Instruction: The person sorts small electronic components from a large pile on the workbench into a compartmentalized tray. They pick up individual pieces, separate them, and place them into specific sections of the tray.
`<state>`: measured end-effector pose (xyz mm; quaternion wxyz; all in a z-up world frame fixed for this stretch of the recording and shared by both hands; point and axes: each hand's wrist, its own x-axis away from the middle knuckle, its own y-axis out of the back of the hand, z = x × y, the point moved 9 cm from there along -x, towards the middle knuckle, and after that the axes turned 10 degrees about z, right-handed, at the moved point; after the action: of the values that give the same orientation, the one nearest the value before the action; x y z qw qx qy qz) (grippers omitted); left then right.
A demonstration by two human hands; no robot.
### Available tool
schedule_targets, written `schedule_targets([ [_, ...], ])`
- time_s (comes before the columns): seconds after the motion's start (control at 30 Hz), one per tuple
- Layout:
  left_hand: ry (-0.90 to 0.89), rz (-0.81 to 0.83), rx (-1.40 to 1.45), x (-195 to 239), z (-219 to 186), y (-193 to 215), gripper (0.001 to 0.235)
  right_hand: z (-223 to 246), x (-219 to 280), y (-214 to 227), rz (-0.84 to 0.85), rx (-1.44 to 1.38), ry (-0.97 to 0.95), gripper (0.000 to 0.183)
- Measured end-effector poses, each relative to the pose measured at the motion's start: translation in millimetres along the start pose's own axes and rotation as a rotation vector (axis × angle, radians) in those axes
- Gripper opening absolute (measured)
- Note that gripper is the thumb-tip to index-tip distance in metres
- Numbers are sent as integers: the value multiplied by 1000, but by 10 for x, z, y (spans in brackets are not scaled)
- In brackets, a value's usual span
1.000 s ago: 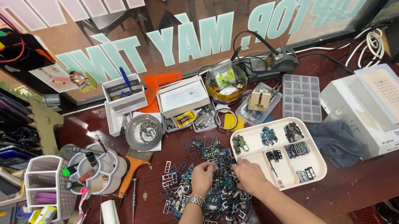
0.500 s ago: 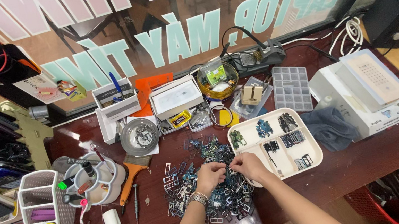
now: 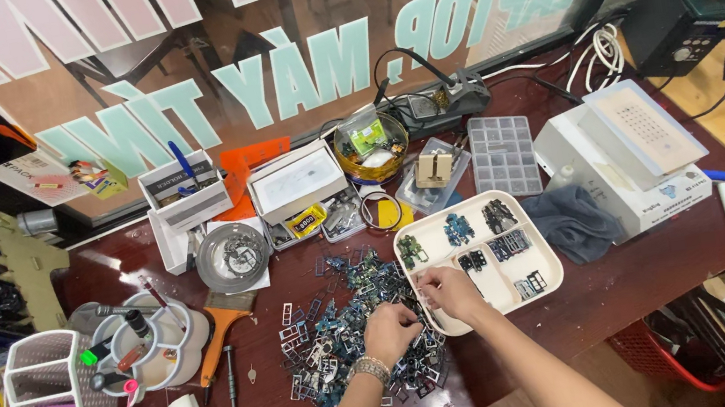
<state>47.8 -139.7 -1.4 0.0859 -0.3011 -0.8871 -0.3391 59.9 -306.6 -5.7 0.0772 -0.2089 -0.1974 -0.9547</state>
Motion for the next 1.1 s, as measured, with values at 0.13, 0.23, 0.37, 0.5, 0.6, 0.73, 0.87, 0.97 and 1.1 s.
schedule_targets([
  [0.13, 88, -9, -260, 234, -449, 25, 68, -86, 31, 67, -22, 94, -19, 12],
  [0.23, 88, -87, -332, 245, -582, 68, 74, -104, 64, 106, -30, 157, -22, 12],
  [0.37, 130, -109, -270, 128, -207, 146, 42, -114, 45, 99, -4, 174, -30, 12],
  [0.5, 104, -230, -209, 60, 197, 360, 21, -67, 22, 54, -6, 197, 26, 12],
  [0.6, 181, -204, -61, 72, 383, 420, 11, -75, 10, 18, 8, 237, 15, 12],
  [0.73, 41, -185, -73, 170, -110, 389, 22, -87, -1, 3, 32, 166, -24, 11],
  [0.87, -45, -161, -250, 343, -623, 292, 66, -120, -3, 35, 51, 95, -63, 11],
  [0.97, -43, -199, -345, 351, -639, 295, 75, -136, 7, 85, 44, 117, -64, 10],
  [1.1, -82, -253, -270, 211, -293, 375, 47, -142, -14, 80, 37, 143, -41, 11],
])
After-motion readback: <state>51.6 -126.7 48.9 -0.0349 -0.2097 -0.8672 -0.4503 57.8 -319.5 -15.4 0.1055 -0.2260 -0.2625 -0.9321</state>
